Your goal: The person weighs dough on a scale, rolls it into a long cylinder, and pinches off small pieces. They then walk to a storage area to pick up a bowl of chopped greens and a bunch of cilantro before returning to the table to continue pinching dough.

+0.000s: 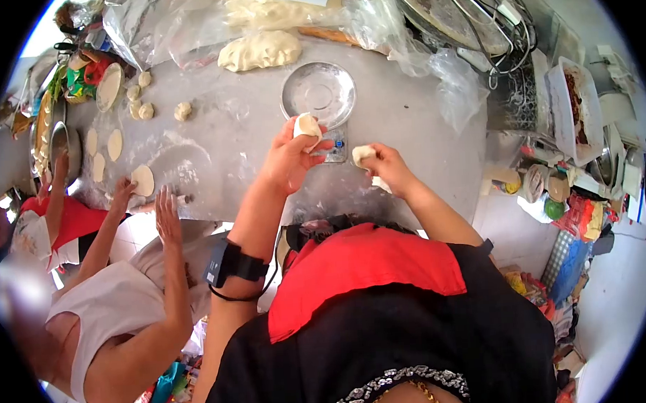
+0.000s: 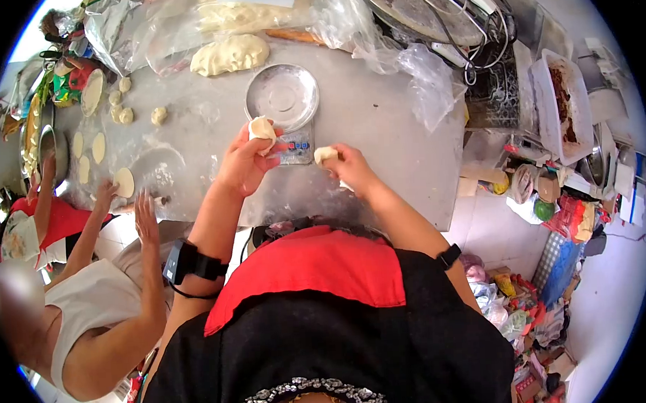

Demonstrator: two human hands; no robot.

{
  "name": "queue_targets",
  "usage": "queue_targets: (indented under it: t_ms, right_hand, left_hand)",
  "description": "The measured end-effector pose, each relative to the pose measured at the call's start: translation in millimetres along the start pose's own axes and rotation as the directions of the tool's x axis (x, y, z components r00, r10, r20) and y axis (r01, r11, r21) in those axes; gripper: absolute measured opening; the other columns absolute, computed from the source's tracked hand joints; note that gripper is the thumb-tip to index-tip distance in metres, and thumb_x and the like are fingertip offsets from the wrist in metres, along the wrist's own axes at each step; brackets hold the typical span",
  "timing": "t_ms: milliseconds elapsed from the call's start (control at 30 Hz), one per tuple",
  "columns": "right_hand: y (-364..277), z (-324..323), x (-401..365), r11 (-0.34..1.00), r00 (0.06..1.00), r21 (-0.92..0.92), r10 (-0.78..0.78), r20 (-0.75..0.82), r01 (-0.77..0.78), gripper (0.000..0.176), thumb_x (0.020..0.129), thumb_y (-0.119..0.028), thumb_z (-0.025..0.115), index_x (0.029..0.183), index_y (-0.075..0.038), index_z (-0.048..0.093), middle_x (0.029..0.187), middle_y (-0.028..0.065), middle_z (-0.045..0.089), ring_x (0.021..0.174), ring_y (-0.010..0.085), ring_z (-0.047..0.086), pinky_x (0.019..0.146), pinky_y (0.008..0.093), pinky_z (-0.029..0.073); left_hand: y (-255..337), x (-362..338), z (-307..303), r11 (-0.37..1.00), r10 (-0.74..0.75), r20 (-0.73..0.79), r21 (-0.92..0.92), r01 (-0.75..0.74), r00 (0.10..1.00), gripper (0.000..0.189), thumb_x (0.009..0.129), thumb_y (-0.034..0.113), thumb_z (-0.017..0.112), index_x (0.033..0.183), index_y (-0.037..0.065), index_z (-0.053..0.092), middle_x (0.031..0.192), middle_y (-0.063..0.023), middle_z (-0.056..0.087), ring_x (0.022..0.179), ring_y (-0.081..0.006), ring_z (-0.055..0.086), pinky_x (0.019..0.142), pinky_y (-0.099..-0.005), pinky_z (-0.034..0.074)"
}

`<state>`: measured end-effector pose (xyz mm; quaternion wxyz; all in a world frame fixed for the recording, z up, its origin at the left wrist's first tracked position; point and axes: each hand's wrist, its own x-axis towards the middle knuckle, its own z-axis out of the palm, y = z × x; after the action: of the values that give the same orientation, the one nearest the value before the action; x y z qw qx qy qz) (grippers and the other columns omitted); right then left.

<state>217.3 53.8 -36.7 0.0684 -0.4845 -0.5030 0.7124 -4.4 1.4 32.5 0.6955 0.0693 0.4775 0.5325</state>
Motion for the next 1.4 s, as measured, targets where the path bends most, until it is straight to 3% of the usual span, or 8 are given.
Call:
queue_targets:
  t_ms: [100,233,600,633,833,1033,1300,1400]
  right_hand:
    - [-30,-12,-28,0.782,0.977,0.611,-0.010,0.213,-0.125,0.030,0.082,-0.012,0.051,0.112,-0.010,0.051,0.107,0.0110,0.058,0.095,0.0254,0.057,0.077,0.0348,0.049]
    - [-37,-14,-51,0.605,0.964,0.787,-0.116,0.239,-0.122,0.030,0.085,-0.012,0.050,0.115,-0.010,0.048,0.109,0.0124,0.057,0.102,0.0254,0.056,0.076,0.0353,0.050]
    - [-42,14,-80,0.666,0.996,0.741,-0.076,-0.048,0.086,0.025,0.085,-0.009,0.056,0.109,-0.006,0.050,0.101,0.0052,0.057,0.091,0.0149,0.056,0.076,0.0263,0.047]
    - [-42,15,-81,0.669,0.996,0.739,-0.059,-0.060,0.084,0.024,0.085,-0.008,0.056,0.108,-0.006,0.050,0.100,0.0046,0.057,0.090,0.0141,0.056,0.075,0.0256,0.047]
    - [-42,8,-87,0.729,0.990,0.683,-0.129,0.056,0.056,0.022,0.083,-0.007,0.058,0.103,-0.003,0.051,0.091,0.0051,0.059,0.078,0.0132,0.059,0.069,0.0255,0.048]
    - [-48,-10,-111,0.689,0.977,0.718,-0.204,0.060,0.100,0.020,0.080,-0.005,0.057,0.099,-0.005,0.052,0.087,0.0078,0.060,0.078,0.0150,0.059,0.068,0.0275,0.048]
    - [-37,-20,-110,0.609,0.977,0.788,-0.208,0.051,0.089,0.012,0.082,-0.011,0.056,0.093,-0.007,0.052,0.086,0.0078,0.060,0.077,0.0154,0.059,0.068,0.0277,0.048]
    - [-44,-23,-108,0.714,0.996,0.694,-0.070,-0.060,0.092,0.008,0.082,-0.012,0.057,0.087,-0.007,0.052,0.082,0.0060,0.060,0.074,0.0134,0.058,0.065,0.0262,0.047]
  left_hand:
    - [-9,-15,0,0.994,-0.087,0.017,0.063,0.085,0.996,0.031,0.084,0.010,0.050,0.115,0.010,0.046,0.101,-0.0059,0.058,0.077,-0.0180,0.060,0.058,-0.0259,0.046]
    - [-28,-23,2,0.992,-0.110,0.106,-0.050,0.116,0.988,0.028,0.085,0.013,0.048,0.113,0.010,0.047,0.101,-0.0058,0.058,0.077,-0.0188,0.061,0.057,-0.0260,0.046]
    - [-70,-35,54,0.958,0.150,0.159,0.222,-0.183,0.976,0.046,0.084,0.012,0.051,0.127,0.001,0.040,0.120,-0.0116,0.047,0.106,-0.0192,0.050,0.088,-0.0322,0.043]
    - [-74,-32,52,0.696,0.395,0.264,0.539,-0.474,0.880,0.046,0.083,0.016,0.061,0.123,0.001,0.044,0.110,-0.0115,0.052,0.096,-0.0200,0.054,0.081,-0.0298,0.045]
    - [-81,-22,42,0.285,0.594,0.282,0.802,-0.525,0.754,0.050,0.083,0.009,0.054,0.129,0.002,0.037,0.104,-0.0109,0.056,0.087,-0.0202,0.059,0.076,-0.0297,0.047]
    - [-37,18,27,0.715,0.589,-0.030,0.485,-0.504,0.807,0.052,0.081,0.006,0.052,0.129,0.000,0.033,0.108,-0.0188,0.054,0.092,-0.0236,0.058,0.080,-0.0309,0.046]
    - [2,75,-5,0.427,0.628,-0.004,0.838,-0.340,0.778,0.038,0.079,0.008,0.057,0.115,-0.004,0.050,0.109,-0.0125,0.056,0.100,-0.0168,0.052,0.087,-0.0294,0.042]
    - [11,58,-6,0.623,0.597,-0.137,0.700,-0.350,0.790,0.035,0.077,0.009,0.059,0.109,-0.004,0.055,0.098,-0.0116,0.061,0.093,-0.0176,0.056,0.083,-0.0283,0.043]
